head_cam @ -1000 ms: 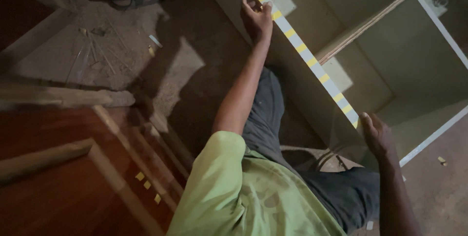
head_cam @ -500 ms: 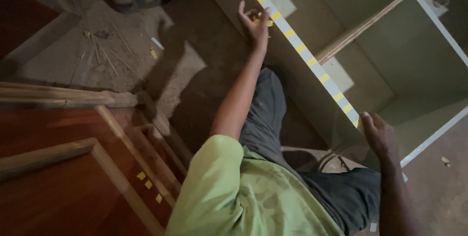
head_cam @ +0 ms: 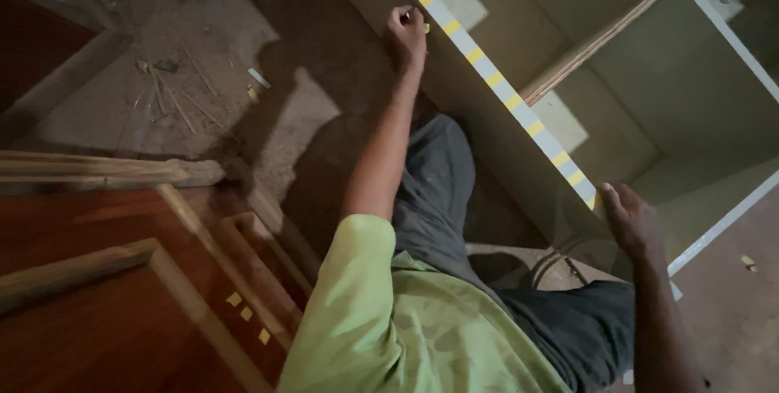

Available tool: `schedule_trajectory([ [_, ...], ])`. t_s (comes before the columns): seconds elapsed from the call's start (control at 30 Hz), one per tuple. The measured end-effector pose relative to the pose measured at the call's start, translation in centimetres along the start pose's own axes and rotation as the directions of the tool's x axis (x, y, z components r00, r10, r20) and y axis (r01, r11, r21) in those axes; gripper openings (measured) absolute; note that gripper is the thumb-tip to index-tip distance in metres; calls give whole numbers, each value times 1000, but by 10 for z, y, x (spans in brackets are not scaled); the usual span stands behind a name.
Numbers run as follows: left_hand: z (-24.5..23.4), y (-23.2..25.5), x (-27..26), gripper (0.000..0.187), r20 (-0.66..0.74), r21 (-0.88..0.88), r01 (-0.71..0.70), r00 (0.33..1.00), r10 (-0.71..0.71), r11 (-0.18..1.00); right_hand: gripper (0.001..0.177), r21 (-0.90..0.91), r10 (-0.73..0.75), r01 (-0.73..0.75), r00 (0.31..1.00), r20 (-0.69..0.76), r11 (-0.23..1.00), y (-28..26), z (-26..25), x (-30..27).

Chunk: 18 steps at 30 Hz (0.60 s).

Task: The person applies yellow and white striped tape to the edge of a white cabinet while sitting on the floor. They then stand up, walk across the workshop, and pick up a sanding block to sand the cabinet edge.

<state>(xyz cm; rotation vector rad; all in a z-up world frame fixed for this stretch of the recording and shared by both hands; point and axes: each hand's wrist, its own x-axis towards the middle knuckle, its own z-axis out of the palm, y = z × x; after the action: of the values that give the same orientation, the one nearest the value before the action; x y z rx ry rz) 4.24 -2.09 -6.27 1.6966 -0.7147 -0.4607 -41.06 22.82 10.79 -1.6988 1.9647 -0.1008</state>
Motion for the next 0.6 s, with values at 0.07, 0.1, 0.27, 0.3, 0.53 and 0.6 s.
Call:
schedule_trajectory([
  [0.07, -6, 4, 6, 29, 116, -1, 163, 980, -162, 987, 69, -9, 10, -10, 1000, 0, 1000, -1, -1, -1],
  [0.1, -10, 7, 7, 27, 127, -78, 85, 989, -74, 993, 67, 2, 3, -3, 1000, -10, 1000, -1, -1, -2],
  [0.27, -43, 44, 21, 24, 339, 135, -63, 941, 14, 989, 63, 80, -24, 27, 999, -40, 996, 0, -1, -3],
  [0.3, -47, 55, 23, 22, 325, 179, -177, 939, 112, 968, 63, 73, -35, 38, 999, -41, 997, 1, -1, -4],
  [0.53, -1, 121, 52, 12, 470, 391, -659, 743, 477, 642, 61, 98, -46, 53, 996, -73, 994, -4, -4, -5],
  [0.6, 16, 133, 53, 13, 490, 328, -664, 728, 480, 671, 61, 76, -23, 28, 997, -71, 997, -7, -7, -5],
])
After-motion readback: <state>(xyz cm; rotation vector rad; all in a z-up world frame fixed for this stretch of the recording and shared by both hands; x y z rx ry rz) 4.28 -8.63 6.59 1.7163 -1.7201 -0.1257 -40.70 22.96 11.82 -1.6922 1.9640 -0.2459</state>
